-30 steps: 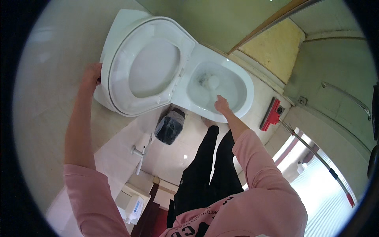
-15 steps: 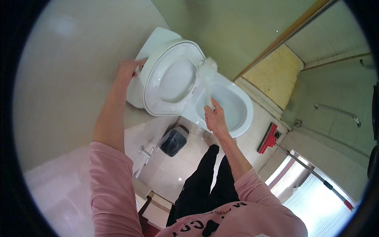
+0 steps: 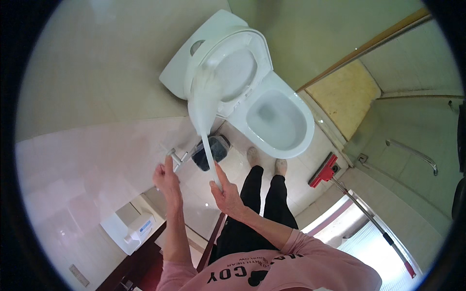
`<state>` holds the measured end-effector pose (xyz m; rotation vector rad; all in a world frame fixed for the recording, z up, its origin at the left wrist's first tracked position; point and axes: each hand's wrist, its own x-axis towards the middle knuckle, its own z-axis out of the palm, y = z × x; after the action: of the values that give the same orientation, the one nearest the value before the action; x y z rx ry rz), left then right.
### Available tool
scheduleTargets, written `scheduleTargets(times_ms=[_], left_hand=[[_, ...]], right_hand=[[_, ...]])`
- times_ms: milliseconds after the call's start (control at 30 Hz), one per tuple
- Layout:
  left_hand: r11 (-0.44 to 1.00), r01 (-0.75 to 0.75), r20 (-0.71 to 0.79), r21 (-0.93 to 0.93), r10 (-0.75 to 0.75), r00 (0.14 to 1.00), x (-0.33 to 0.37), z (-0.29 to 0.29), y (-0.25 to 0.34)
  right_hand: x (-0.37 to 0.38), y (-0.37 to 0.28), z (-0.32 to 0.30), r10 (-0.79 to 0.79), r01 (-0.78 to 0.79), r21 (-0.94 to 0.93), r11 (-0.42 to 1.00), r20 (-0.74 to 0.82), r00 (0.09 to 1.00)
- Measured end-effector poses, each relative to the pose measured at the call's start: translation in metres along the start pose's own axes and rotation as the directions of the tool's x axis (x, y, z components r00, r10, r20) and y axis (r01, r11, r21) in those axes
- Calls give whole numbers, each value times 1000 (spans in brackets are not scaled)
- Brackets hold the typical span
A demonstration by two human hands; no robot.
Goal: The person cleans a bathroom by spraying water from a handheld shower head onto the floor and toilet, then uses a toilet brush to scrub the toilet bowl and a broom to sweep the floor. The person also applies a cleaning liquid to the toilet and flushes it.
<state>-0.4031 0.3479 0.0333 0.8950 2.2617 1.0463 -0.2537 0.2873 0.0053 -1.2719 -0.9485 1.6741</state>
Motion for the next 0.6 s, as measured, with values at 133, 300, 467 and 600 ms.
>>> scheduleTargets(times_ms=[133, 300, 467, 600], left_hand=[[985, 172, 22, -32, -171, 985, -43, -22, -76], [941, 330, 111, -74, -321, 941, -84, -4, -110], [846, 484, 463, -223, -345, 817, -78, 65, -103], [435, 657, 711, -615, -54, 701, -28, 145, -42]], right_hand=[[-3, 85, -2, -4, 2, -18, 1000, -99, 995], [27, 151, -41, 157, -156, 18, 988, -200, 967], [36, 174, -84, 165, -182, -89, 979, -171, 971], [41, 179, -105, 155, -154, 20, 988, -236, 959]])
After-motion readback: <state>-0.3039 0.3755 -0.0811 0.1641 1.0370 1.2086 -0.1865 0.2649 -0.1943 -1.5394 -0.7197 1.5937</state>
